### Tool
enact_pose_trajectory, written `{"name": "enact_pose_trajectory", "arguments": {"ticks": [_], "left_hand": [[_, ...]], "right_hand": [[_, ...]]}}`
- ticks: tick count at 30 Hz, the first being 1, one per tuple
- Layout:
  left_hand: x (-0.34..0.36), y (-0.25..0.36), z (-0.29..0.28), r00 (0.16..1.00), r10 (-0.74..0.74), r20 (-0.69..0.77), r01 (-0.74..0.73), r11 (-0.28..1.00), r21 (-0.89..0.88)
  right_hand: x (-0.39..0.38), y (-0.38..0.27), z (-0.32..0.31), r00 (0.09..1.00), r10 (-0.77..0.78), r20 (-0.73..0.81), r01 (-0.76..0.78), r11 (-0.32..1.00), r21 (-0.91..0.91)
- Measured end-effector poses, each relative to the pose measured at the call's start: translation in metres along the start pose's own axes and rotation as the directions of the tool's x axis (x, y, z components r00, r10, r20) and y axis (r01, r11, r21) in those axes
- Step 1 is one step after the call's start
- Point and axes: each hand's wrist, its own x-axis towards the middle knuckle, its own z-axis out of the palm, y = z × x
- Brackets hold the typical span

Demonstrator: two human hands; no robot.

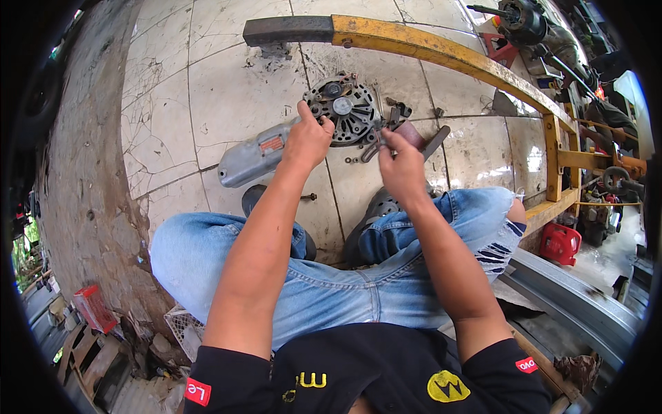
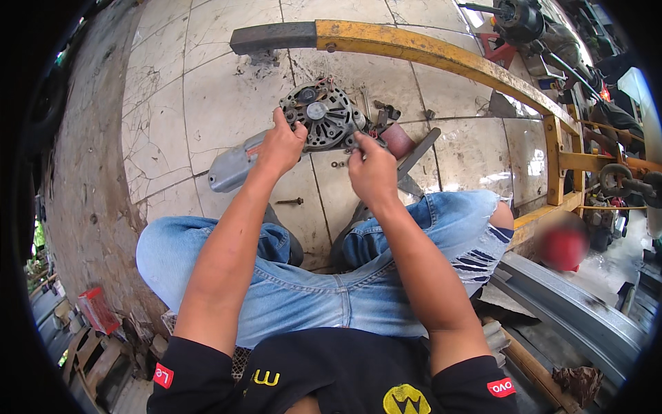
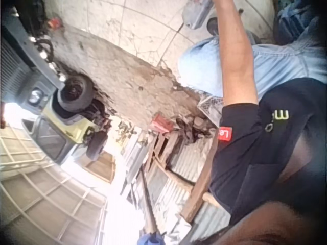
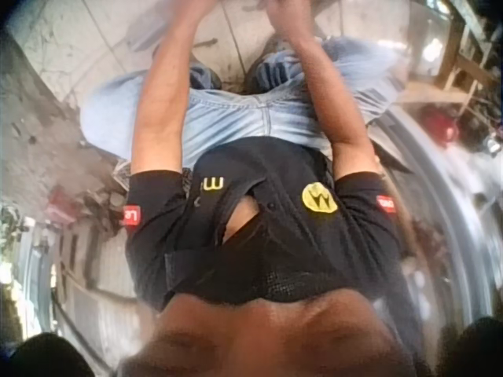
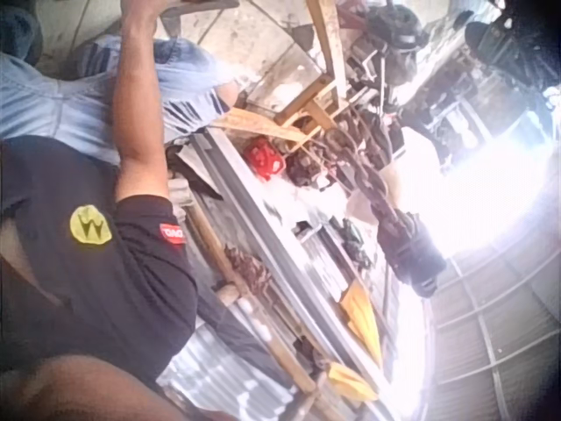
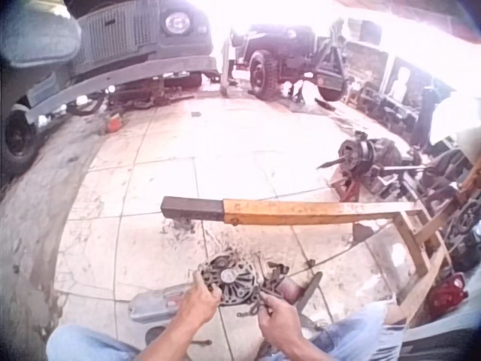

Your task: The person sits on the floor and works on a small motor component, using a metal file to smooth surfaces and a cloth to wipe the part. The person repeatedly files and wipes the motor housing while seated.

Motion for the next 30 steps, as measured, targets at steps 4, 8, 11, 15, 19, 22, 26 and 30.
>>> {"name": "enact_pose_trajectory", "arguments": {"ticks": [4, 8, 11, 15, 19, 22, 26, 30], "left_hand": [[0.000, -0.002, -0.003, 1.000, 0.000, -0.003, 0.000, 1.000, -0.005], [0.001, -0.004, -0.005, 0.999, 0.010, 0.034, -0.010, 1.000, -0.013], [0.000, -0.003, -0.005, 1.000, 0.015, 0.025, -0.015, 1.000, -0.015], [0.001, -0.005, -0.006, 0.999, 0.028, 0.016, -0.027, 0.998, -0.059], [-0.001, 0.001, -0.008, 0.996, -0.040, 0.079, 0.042, 0.999, -0.031], [0.000, 0.000, -0.006, 0.999, -0.015, 0.049, 0.017, 0.999, -0.035], [0.001, 0.000, -0.010, 0.997, -0.028, 0.075, 0.031, 0.999, -0.040], [-0.001, 0.008, -0.010, 0.992, -0.055, 0.116, 0.058, 0.998, -0.026]], "right_hand": [[-0.010, -0.005, 0.001, 0.982, -0.122, 0.144, 0.130, 0.990, -0.050], [0.005, -0.005, -0.004, 1.000, -0.012, -0.011, 0.012, 0.999, 0.035], [0.001, -0.003, 0.000, 0.990, -0.083, 0.111, 0.087, 0.996, -0.034], [-0.009, -0.011, -0.002, 0.985, -0.019, 0.169, 0.012, 0.999, 0.044], [0.007, 0.004, 0.004, 0.996, 0.028, -0.087, -0.019, 0.995, 0.098], [-0.011, -0.002, 0.002, 0.975, -0.026, 0.220, 0.034, 0.999, -0.034], [0.004, -0.001, -0.002, 0.998, 0.037, -0.046, -0.033, 0.996, 0.088], [-0.008, -0.001, 0.007, 0.999, -0.013, 0.037, 0.014, 1.000, -0.013]]}}
